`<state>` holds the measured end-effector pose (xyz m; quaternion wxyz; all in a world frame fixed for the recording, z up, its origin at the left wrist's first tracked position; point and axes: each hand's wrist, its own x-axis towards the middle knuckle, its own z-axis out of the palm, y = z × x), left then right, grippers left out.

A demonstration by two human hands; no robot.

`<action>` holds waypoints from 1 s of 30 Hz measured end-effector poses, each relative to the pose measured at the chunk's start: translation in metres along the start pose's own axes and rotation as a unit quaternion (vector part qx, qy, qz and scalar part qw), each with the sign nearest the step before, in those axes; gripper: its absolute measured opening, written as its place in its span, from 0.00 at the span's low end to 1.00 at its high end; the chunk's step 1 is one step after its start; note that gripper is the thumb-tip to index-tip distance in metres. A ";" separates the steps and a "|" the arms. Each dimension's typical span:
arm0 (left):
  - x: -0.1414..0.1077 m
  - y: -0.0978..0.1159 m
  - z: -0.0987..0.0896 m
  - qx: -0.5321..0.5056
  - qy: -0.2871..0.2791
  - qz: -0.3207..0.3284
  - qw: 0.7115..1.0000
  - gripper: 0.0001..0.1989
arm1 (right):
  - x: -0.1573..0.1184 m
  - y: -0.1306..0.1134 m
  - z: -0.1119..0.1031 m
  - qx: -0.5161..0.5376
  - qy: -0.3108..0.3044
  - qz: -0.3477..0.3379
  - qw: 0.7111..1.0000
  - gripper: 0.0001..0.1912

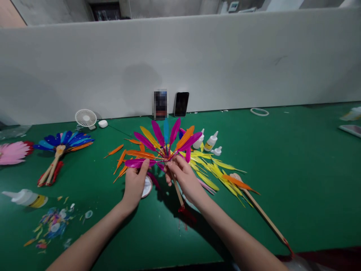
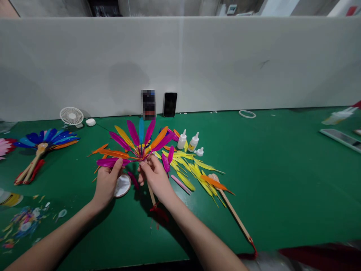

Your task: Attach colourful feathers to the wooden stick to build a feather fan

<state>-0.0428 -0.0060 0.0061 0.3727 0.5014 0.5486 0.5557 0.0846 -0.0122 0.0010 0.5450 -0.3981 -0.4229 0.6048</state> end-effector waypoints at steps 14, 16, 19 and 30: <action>0.000 -0.003 -0.001 0.043 0.007 0.013 0.999 0.15 | 0.001 0.001 -0.002 -0.058 -0.009 0.002 0.998 0.12; 0.000 -0.003 -0.001 0.045 0.009 0.019 0.999 0.15 | 0.001 0.002 -0.002 -0.056 -0.010 0.003 0.998 0.12; 0.000 -0.004 -0.001 0.041 0.004 0.019 0.999 0.16 | 0.001 0.002 -0.002 -0.049 -0.011 0.003 0.999 0.12; 0.000 -0.001 0.000 0.012 -0.025 -0.009 1.000 0.20 | 0.002 0.004 -0.002 -0.042 0.000 0.002 0.999 0.13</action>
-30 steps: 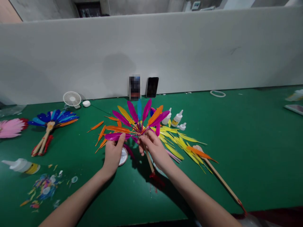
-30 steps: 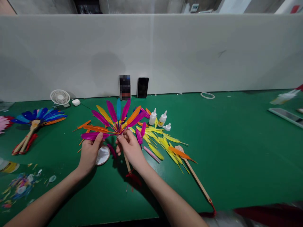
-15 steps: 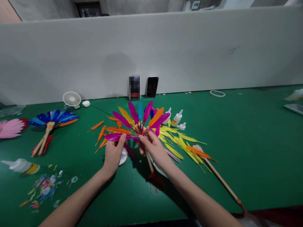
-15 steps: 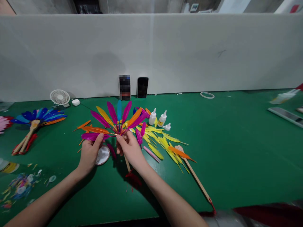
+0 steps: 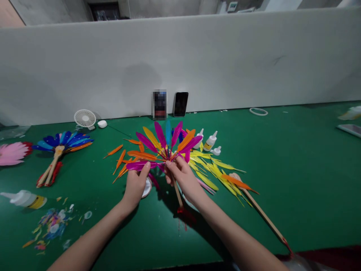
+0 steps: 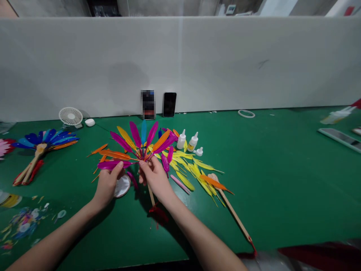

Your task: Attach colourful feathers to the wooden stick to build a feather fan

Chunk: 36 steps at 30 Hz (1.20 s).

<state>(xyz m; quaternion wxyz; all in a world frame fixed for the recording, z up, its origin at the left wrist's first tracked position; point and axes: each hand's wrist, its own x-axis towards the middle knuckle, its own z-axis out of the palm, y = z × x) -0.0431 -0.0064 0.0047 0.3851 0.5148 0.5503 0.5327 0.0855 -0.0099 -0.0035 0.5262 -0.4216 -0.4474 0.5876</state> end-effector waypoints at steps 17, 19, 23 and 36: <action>0.002 -0.005 0.002 -0.018 -0.009 -0.012 1.000 0.21 | 0.001 0.001 0.001 0.001 -0.004 0.001 1.000 0.12; 0.002 -0.006 0.002 -0.024 -0.005 -0.012 1.000 0.21 | 0.000 0.002 0.001 -0.003 -0.006 0.001 1.000 0.12; 0.002 -0.008 0.002 -0.045 -0.005 -0.019 0.999 0.21 | -0.001 0.002 0.001 -0.010 -0.012 0.001 1.000 0.13; 0.001 0.000 0.003 -0.020 -0.011 -0.031 0.999 0.20 | 0.000 0.005 0.001 -0.021 -0.020 0.002 1.000 0.14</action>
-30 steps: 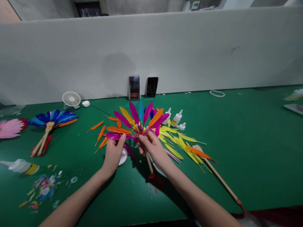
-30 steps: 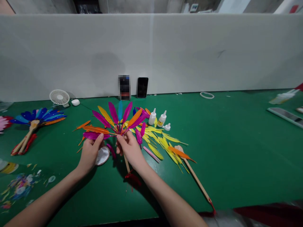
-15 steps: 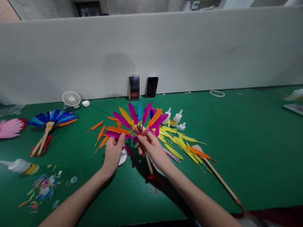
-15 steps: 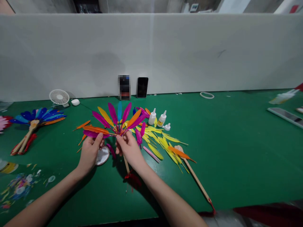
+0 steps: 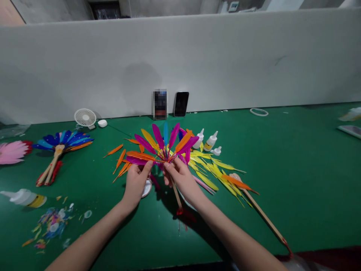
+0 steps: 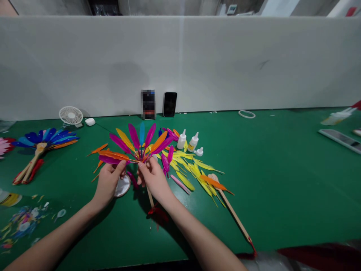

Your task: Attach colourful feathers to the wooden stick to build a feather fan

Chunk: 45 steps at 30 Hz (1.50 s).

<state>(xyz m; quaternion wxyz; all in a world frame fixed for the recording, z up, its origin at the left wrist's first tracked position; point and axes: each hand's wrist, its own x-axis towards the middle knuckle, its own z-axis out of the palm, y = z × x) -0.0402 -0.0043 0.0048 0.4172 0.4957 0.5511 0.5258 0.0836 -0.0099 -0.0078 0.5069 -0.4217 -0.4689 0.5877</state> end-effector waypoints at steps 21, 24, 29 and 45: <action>-0.003 0.005 0.003 -0.019 0.009 0.003 1.000 0.17 | -0.002 0.000 0.002 0.015 -0.015 0.006 1.000 0.12; -0.003 0.004 0.003 -0.020 0.010 0.002 1.000 0.17 | -0.001 0.001 0.002 0.012 -0.014 0.003 1.000 0.12; -0.003 0.002 0.003 -0.018 0.008 0.001 1.000 0.17 | -0.001 0.001 0.002 0.014 -0.009 0.008 1.000 0.13; -0.006 -0.005 0.004 -0.042 0.034 -0.010 0.998 0.17 | -0.002 0.000 0.003 0.017 -0.003 0.010 1.000 0.12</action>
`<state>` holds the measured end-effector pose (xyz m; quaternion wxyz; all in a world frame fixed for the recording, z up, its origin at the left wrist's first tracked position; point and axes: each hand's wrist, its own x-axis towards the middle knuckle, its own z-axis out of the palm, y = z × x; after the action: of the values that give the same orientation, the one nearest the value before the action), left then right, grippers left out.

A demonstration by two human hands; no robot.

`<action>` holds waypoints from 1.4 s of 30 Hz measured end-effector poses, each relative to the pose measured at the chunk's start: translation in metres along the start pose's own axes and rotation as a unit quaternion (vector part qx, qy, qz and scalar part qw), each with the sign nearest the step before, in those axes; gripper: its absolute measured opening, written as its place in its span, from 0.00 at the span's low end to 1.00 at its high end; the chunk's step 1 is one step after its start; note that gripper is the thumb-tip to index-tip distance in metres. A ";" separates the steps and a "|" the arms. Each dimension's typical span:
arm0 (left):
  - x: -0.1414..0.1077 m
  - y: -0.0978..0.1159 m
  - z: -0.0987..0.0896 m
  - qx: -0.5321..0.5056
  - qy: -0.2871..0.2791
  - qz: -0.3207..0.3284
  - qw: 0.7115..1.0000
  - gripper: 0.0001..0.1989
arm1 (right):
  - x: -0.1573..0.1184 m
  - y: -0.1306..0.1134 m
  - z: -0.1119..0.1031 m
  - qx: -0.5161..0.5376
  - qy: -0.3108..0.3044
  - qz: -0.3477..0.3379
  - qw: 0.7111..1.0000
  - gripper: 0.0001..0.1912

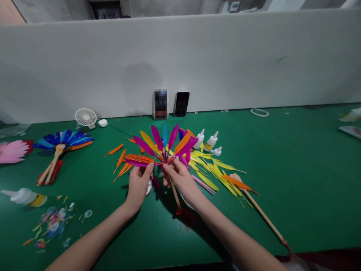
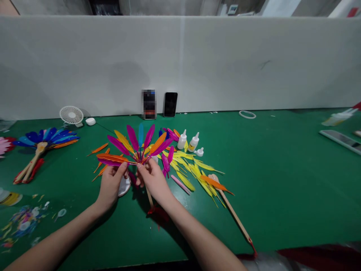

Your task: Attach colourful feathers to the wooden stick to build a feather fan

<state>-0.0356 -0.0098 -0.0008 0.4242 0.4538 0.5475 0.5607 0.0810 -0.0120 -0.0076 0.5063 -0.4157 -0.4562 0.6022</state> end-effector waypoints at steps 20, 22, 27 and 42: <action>0.002 -0.010 -0.002 -0.034 0.030 -0.011 0.999 0.16 | 0.001 0.001 0.000 -0.010 0.001 0.008 1.000 0.12; 0.002 -0.012 -0.002 -0.036 0.034 -0.006 0.999 0.17 | 0.001 0.001 0.000 -0.013 0.000 0.006 1.000 0.12; 0.002 -0.009 -0.003 -0.029 0.011 -0.014 0.999 0.16 | 0.000 0.000 0.001 -0.015 -0.009 -0.003 1.000 0.10; 0.001 0.002 0.002 0.009 -0.029 -0.008 1.000 0.09 | 0.000 0.000 0.002 -0.002 -0.037 0.000 0.999 0.07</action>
<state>-0.0341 -0.0089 0.0016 0.4402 0.4696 0.5433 0.5390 0.0790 -0.0120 -0.0076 0.4881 -0.3945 -0.4758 0.6162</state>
